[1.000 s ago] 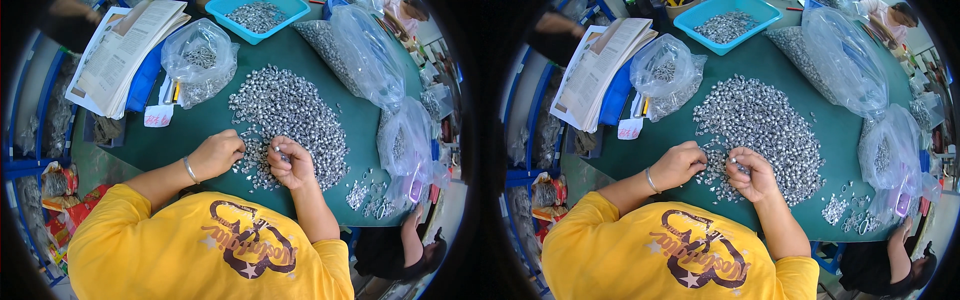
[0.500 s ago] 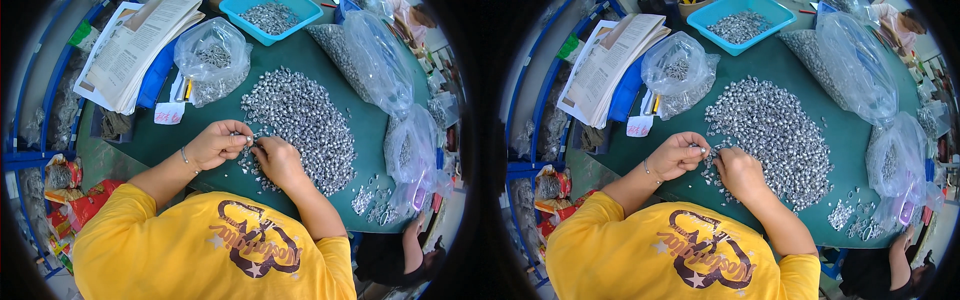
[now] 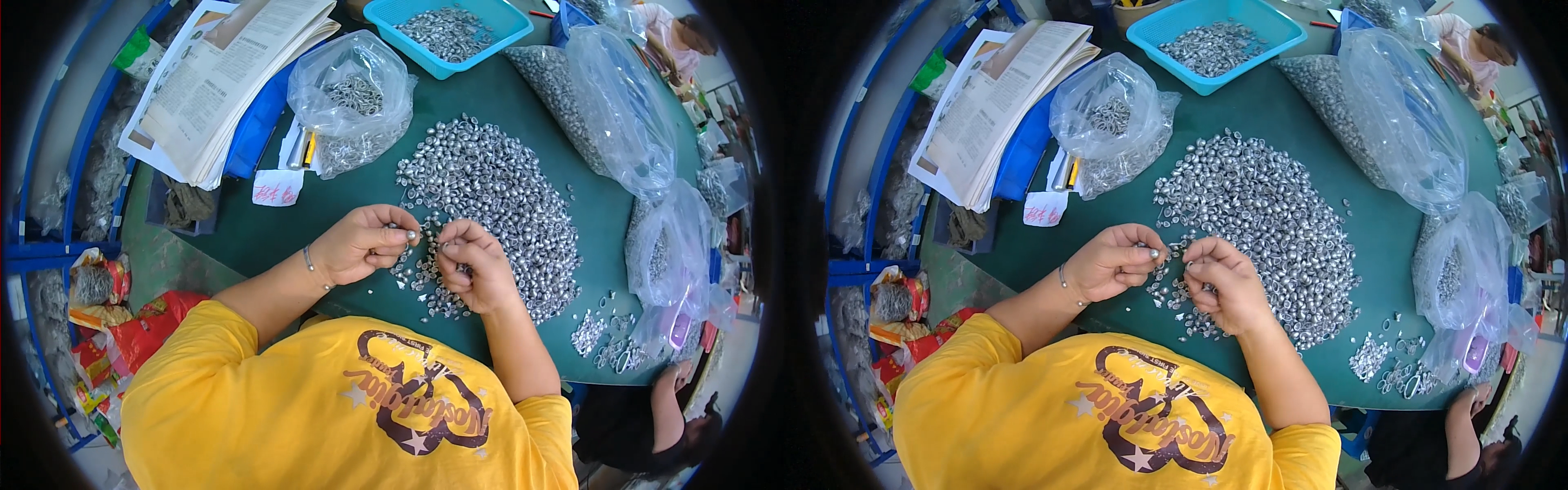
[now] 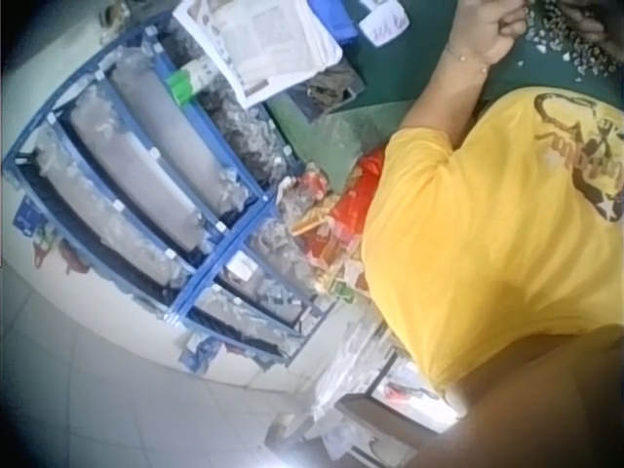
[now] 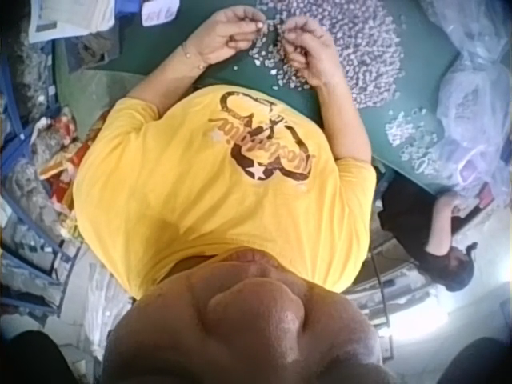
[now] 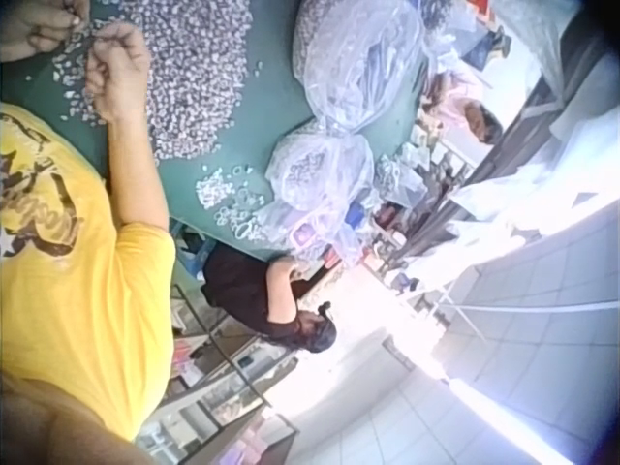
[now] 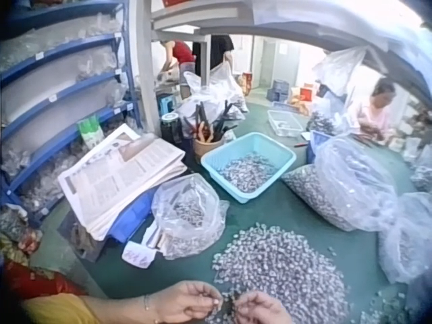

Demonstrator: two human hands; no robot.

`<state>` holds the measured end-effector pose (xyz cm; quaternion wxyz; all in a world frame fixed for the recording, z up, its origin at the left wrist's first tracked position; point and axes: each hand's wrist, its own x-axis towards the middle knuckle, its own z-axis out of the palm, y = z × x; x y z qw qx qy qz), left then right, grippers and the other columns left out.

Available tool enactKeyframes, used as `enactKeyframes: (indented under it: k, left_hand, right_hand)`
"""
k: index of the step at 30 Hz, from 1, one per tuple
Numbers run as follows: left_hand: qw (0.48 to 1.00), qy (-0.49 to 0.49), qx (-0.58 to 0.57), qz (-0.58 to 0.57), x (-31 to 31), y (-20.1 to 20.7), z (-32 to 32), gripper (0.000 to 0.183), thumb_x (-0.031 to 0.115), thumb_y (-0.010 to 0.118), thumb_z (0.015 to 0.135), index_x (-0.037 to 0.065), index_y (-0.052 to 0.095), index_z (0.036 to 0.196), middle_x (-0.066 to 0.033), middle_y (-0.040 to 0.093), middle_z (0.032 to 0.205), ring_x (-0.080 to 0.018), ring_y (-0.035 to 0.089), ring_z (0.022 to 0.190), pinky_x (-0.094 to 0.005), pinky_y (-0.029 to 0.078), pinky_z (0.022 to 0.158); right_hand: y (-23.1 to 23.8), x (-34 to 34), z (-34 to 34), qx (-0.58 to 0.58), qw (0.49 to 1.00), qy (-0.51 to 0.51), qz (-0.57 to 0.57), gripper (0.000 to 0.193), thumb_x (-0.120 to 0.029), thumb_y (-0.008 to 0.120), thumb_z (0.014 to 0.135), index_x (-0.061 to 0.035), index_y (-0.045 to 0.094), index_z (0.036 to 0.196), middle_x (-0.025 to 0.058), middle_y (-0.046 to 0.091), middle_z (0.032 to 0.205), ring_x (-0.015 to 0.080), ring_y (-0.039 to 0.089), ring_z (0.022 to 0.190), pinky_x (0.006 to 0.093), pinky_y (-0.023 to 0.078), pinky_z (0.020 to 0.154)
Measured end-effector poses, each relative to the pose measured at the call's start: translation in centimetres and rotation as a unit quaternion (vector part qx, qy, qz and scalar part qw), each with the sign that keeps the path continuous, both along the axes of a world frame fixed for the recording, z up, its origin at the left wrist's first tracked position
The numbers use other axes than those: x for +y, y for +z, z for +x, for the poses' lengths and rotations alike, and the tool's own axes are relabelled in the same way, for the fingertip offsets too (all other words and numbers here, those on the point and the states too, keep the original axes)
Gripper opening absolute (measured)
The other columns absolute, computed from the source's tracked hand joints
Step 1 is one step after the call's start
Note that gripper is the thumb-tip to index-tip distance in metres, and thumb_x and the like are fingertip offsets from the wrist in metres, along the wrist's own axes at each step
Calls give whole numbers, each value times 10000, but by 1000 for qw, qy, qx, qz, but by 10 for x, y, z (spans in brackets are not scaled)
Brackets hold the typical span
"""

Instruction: The person sorts through a pile of small metal components on a table, picking up individual pieces to check them and then placing some into a blue plastic bin.

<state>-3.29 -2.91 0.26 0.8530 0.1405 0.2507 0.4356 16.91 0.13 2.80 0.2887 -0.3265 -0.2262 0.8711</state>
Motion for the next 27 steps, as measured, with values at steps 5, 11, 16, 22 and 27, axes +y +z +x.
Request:
enactKeyframes:
  k: [5, 11, 16, 22, 27]
  left_hand:
    - [1000, -7, -8, 1, 0, 3, 3, 133, -4, 480, 833, 1, 550, 946, -86, 558, 888, -31, 342, 540, -133, 276, 454]
    - [1000, -11, -7, 0, 0, 2, 4, 139, -20, 464, 822, 2, 550, 929, -92, 557, 892, -29, 343, 534, -133, 281, 448]
    - [999, -15, -31, -1, 0, 3, 2, 156, 6, 442, 785, 14, 550, 897, -71, 511, 835, -52, 359, 547, -137, 292, 439]
    - [992, 11, 126, 8, 6, 15, -6, 106, 38, 509, 758, 20, 562, 848, -24, 485, 711, -70, 394, 539, -158, 314, 439]
    - [705, -22, 600, 377, 5, 15, 3, 80, 66, 647, 708, 26, 636, 776, -30, 518, 621, -123, 507, 550, -242, 408, 520]
  right_hand:
    - [-11, 0, 9, 147, 982, -25, -117, 128, -22, 401, 820, -18, 495, 906, 87, 476, 601, 73, 300, 384, 169, 222, 326]
    - [-17, -1, 16, 201, 966, -36, -157, 150, -29, 383, 819, -20, 487, 926, 133, 510, 618, 77, 291, 359, 173, 232, 308]
    - [-18, -2, 18, 200, 966, -34, -158, 149, -28, 376, 813, -19, 485, 914, 152, 525, 608, 82, 298, 352, 177, 234, 300]
    - [-10, -7, 21, 172, 979, -65, -92, 115, -81, 411, 786, -14, 479, 851, 110, 479, 581, 97, 287, 372, 191, 247, 334]
    - [1, -4, 17, -302, 935, 11, 186, 111, -101, 536, 793, -3, 570, 755, 68, 545, 626, 157, 489, 476, 234, 371, 410]
